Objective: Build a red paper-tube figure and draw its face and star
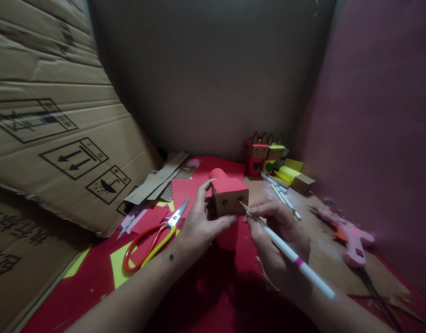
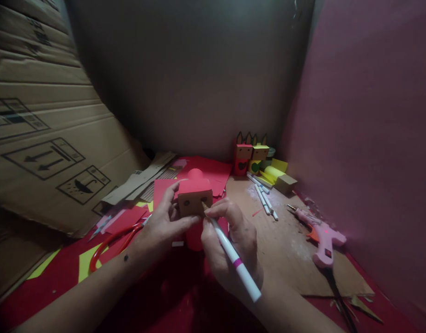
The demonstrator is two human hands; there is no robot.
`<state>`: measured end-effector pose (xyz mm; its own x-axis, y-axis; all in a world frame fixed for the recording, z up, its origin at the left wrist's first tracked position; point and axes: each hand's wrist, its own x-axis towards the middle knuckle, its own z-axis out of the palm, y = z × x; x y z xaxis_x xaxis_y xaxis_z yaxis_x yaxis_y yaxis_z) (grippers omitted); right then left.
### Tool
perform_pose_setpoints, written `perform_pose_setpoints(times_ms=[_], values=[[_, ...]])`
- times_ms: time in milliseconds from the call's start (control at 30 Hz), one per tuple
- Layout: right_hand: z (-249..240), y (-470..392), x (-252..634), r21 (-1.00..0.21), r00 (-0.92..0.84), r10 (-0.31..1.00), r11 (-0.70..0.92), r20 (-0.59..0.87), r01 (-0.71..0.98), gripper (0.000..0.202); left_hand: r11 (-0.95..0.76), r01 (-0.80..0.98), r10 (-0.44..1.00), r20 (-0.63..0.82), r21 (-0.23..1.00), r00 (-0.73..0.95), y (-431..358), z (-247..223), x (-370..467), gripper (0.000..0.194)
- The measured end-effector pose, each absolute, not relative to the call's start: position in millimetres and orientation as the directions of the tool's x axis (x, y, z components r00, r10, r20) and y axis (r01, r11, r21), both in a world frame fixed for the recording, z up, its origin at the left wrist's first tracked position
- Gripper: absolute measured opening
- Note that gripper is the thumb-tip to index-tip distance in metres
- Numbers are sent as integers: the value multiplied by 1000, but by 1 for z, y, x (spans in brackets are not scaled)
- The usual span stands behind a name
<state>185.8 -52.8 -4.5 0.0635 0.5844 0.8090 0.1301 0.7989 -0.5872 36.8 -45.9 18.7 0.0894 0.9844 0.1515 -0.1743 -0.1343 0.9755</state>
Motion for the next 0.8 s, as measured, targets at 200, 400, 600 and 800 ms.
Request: perform_pose_setpoints(times_ms=[200,400,600,800], values=[[-3,-52,186,-577,62,574,805,816,137,17,-136,-188,985,154,973,84,-47,18,37,87],[-3,-53,187,-591,82,586,785,806,185,17,-141,-199,985,158,970,69,-48,19,38,85],[-3,-55,188,-606,84,603,770,793,198,16,-147,-198,984,164,969,74,-48,19,37,85],[-1,-55,189,-633,94,629,748,772,197,12,-151,-199,981,172,968,93,-47,18,37,85]])
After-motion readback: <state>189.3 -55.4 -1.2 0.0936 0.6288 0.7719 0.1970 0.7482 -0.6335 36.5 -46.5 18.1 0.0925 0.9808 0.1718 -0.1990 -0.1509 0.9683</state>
